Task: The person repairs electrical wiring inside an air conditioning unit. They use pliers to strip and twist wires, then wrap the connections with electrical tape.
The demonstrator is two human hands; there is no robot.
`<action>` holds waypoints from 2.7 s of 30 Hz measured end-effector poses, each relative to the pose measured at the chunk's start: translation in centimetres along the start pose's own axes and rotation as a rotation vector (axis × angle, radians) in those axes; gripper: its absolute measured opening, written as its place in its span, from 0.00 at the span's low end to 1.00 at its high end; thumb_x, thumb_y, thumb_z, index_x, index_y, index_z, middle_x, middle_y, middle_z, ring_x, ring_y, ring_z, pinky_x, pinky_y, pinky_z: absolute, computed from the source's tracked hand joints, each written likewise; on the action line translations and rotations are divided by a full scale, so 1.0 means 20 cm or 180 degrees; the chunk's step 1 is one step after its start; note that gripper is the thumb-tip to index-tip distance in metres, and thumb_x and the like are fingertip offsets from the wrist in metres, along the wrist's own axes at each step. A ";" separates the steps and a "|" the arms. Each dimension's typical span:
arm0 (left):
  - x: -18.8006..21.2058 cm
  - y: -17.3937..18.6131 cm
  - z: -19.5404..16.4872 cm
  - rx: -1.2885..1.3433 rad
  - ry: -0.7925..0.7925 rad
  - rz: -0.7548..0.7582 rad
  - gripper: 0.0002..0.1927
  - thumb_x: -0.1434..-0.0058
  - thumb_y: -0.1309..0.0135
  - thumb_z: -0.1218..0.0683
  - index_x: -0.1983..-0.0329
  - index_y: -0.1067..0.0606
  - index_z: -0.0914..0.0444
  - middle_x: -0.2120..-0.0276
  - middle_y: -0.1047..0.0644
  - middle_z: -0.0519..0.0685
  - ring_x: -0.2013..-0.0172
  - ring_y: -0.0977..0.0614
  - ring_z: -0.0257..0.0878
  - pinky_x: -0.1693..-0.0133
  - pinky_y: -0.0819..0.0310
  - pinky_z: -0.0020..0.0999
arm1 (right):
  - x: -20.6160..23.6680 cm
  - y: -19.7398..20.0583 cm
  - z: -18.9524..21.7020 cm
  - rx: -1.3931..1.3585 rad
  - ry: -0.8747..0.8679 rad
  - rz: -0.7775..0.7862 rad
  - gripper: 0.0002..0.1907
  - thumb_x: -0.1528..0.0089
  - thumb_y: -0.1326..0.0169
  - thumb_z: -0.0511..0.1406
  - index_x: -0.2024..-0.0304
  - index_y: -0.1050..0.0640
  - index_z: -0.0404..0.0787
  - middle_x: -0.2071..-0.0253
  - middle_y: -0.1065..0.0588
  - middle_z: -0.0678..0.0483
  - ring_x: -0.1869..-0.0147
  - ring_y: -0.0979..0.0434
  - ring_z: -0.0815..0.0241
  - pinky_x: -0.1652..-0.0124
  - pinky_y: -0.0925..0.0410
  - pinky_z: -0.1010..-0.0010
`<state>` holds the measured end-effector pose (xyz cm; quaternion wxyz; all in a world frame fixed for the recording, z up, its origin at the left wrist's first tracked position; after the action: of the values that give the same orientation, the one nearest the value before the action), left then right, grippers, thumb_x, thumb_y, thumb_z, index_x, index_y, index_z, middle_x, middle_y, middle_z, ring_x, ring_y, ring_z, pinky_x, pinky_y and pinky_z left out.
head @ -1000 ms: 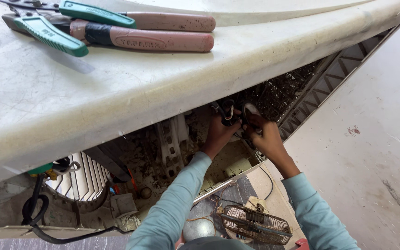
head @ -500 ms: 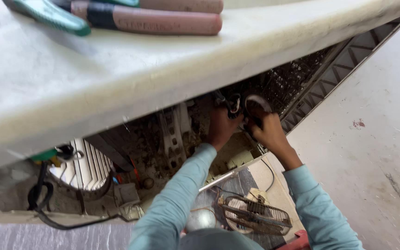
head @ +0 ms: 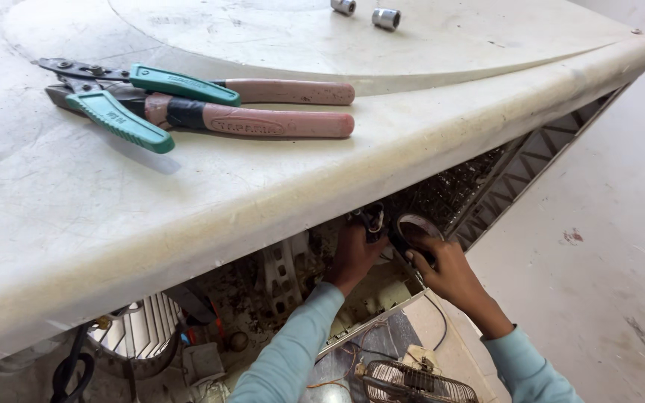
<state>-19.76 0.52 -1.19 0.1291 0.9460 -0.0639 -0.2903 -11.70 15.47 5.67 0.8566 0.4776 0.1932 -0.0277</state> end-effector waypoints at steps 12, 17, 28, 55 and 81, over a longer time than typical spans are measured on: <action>0.03 -0.01 0.11 0.0438 -0.0081 0.0950 0.19 0.36 0.36 0.52 0.52 0.30 0.66 0.57 0.25 0.56 0.52 0.24 0.46 0.46 0.28 0.40 | -0.05 -0.04 -0.07 -0.0450 -0.0234 -0.0340 0.17 0.40 0.45 0.30 0.49 0.20 0.30 0.57 0.20 0.37 0.57 0.16 0.41 0.54 0.26 0.59; 0.07 -0.05 0.14 0.0624 0.0367 0.1149 0.26 0.31 0.43 0.48 0.37 0.35 0.65 0.43 0.31 0.57 0.40 0.30 0.47 0.37 0.36 0.41 | -0.07 -0.07 -0.04 -0.0614 -0.0065 -0.0554 0.17 0.39 0.44 0.29 0.48 0.22 0.30 0.57 0.20 0.36 0.54 0.17 0.40 0.54 0.27 0.60; 0.09 -0.03 0.10 0.1167 0.0685 0.1232 0.38 0.29 0.54 0.49 0.23 0.56 0.65 0.29 0.42 0.60 0.26 0.43 0.48 0.30 0.50 0.40 | -0.09 -0.17 -0.08 -0.1199 -0.0115 -0.0327 0.19 0.39 0.45 0.27 0.44 0.26 0.31 0.54 0.18 0.41 0.50 0.15 0.54 0.55 0.25 0.67; 0.03 -0.04 0.14 0.1158 0.0632 0.1125 0.28 0.32 0.45 0.41 0.34 0.31 0.58 0.43 0.25 0.50 0.39 0.26 0.41 0.39 0.31 0.41 | -0.05 -0.25 -0.16 -0.1352 -0.0122 0.0026 0.20 0.39 0.43 0.29 0.45 0.26 0.28 0.49 0.19 0.40 0.44 0.17 0.50 0.47 0.25 0.63; 0.08 0.00 0.06 0.1092 0.0504 0.0912 0.23 0.30 0.45 0.48 0.35 0.32 0.60 0.45 0.25 0.49 0.43 0.24 0.40 0.42 0.28 0.39 | -0.09 -0.27 -0.05 -0.1197 -0.0403 -0.0201 0.09 0.37 0.40 0.32 0.57 0.19 0.33 0.75 0.21 0.46 0.73 0.26 0.64 0.71 0.33 0.68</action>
<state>-19.19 -0.10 -3.02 0.0110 0.9552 -0.2356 -0.1787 -14.99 13.18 1.55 0.9399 0.3002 0.1556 -0.0480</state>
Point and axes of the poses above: each hand's wrist, its own x-axis away from the middle knuckle, its own y-axis out of the back of the hand, z = x × y, the point moved 9 cm from there along -x, towards the middle knuckle
